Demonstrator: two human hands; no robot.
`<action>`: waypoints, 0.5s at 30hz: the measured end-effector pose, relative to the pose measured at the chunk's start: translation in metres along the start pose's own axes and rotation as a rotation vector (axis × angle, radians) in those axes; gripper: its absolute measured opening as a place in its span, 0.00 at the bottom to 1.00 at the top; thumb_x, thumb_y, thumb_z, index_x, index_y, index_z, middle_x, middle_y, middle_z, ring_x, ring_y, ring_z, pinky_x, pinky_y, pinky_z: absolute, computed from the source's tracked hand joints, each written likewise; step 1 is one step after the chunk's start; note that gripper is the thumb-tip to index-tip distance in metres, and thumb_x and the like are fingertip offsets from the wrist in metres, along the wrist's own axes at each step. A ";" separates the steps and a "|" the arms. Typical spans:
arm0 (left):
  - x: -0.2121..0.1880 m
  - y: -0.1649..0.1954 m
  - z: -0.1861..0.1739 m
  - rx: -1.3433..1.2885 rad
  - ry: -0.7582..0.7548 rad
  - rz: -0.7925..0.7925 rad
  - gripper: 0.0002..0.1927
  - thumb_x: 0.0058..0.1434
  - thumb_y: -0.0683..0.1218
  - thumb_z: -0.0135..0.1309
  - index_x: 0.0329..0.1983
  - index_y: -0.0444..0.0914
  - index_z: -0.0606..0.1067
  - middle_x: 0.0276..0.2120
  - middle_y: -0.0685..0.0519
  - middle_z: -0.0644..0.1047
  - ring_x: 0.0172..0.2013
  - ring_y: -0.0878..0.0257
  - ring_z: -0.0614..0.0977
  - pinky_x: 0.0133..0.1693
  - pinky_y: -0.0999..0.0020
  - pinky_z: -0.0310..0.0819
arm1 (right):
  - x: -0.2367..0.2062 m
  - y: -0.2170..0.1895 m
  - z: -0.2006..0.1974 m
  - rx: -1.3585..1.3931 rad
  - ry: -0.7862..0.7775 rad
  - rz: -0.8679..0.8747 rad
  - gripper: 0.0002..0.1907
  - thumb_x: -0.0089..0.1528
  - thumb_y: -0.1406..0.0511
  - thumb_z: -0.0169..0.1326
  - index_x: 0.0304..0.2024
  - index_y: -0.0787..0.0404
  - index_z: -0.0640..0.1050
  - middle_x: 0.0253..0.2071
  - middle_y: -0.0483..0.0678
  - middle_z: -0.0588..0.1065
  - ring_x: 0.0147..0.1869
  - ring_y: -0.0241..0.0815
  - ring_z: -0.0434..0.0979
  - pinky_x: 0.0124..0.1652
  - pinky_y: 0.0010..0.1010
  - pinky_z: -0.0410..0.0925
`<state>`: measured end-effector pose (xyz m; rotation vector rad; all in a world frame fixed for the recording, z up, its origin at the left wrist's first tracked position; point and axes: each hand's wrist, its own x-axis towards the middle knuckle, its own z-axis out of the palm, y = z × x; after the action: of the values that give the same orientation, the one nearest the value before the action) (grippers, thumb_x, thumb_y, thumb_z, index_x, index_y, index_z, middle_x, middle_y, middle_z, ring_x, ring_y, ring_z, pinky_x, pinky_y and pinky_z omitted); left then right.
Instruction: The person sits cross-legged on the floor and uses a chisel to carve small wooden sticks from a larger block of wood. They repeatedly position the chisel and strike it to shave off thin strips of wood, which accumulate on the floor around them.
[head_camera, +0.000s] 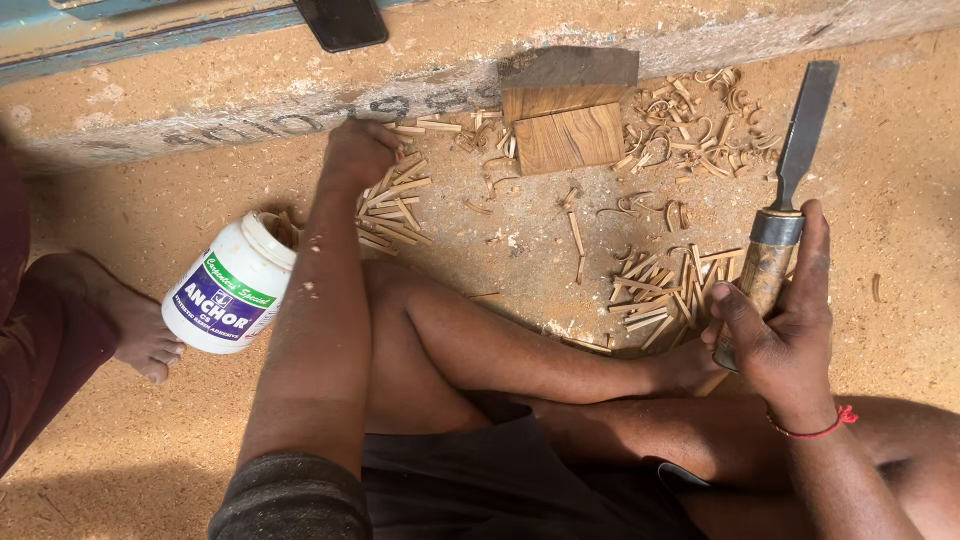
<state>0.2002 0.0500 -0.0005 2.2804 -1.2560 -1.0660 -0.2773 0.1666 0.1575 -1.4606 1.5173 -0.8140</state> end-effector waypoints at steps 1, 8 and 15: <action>-0.001 -0.003 -0.004 -0.025 -0.001 0.010 0.08 0.58 0.43 0.63 0.41 0.43 0.85 0.42 0.53 0.85 0.43 0.62 0.86 0.51 0.64 0.79 | 0.000 -0.001 0.000 0.018 -0.008 0.021 0.52 0.64 0.79 0.51 0.81 0.53 0.38 0.62 0.58 0.68 0.31 0.38 0.75 0.26 0.29 0.73; -0.006 -0.011 -0.020 -0.387 -0.215 0.019 0.08 0.65 0.44 0.58 0.45 0.41 0.83 0.37 0.57 0.83 0.34 0.69 0.81 0.39 0.71 0.80 | -0.003 -0.003 0.004 0.036 -0.039 0.029 0.53 0.64 0.77 0.53 0.82 0.52 0.39 0.52 0.55 0.72 0.28 0.38 0.74 0.26 0.29 0.72; -0.009 -0.006 -0.018 -0.490 -0.288 0.066 0.08 0.66 0.44 0.60 0.47 0.40 0.83 0.36 0.56 0.82 0.32 0.69 0.79 0.38 0.71 0.80 | -0.005 -0.004 0.003 0.023 -0.033 0.052 0.53 0.64 0.76 0.54 0.83 0.51 0.40 0.42 0.54 0.73 0.27 0.38 0.74 0.26 0.29 0.71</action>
<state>0.2138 0.0597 0.0119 1.7528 -1.0128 -1.5223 -0.2729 0.1717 0.1603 -1.4053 1.5101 -0.7708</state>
